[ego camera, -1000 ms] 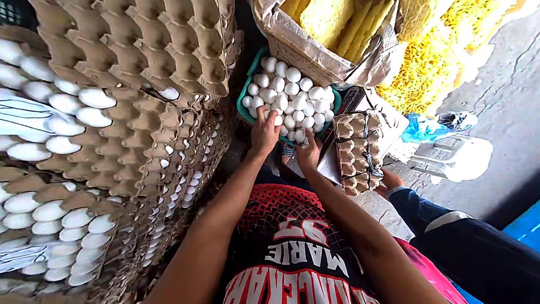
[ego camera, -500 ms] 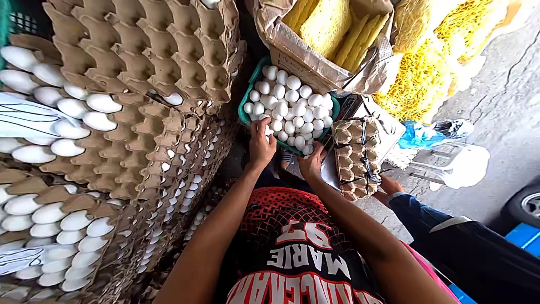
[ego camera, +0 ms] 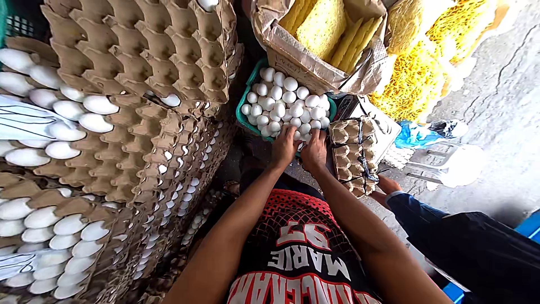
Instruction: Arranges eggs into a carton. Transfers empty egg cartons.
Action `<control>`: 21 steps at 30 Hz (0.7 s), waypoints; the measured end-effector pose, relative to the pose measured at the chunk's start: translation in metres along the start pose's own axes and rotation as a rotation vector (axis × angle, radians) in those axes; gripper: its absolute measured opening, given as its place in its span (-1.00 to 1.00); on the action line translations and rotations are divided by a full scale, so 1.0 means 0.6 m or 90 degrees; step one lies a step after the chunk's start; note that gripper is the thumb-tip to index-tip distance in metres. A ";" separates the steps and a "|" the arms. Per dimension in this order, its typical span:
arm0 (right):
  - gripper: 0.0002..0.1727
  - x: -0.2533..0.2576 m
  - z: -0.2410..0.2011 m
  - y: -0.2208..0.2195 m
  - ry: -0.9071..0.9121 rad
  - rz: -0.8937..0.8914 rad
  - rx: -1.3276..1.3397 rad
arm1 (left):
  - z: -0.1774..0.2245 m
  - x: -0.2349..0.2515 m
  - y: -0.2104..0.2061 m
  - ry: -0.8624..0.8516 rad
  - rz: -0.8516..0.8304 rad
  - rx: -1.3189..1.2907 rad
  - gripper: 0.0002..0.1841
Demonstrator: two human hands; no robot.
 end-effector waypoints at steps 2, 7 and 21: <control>-0.24 0.005 0.005 -0.003 0.001 0.015 -0.008 | -0.002 0.008 -0.007 0.005 0.001 -0.004 -0.51; -0.21 -0.001 0.021 0.001 0.008 0.027 0.017 | -0.017 0.000 -0.011 0.001 0.041 -0.063 -0.40; -0.17 -0.076 0.002 0.017 0.163 0.003 0.034 | -0.024 0.013 0.090 0.029 0.202 -0.100 -0.18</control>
Point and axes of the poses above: each hand's wrist, its own x-axis towards the middle knuckle, its own y-axis out of the back of the hand, z = x × y, the point moved 8 cm from there along x, towards the middle knuckle, and after that the axes turned 11 degrees about x, right-handed, at the moved point
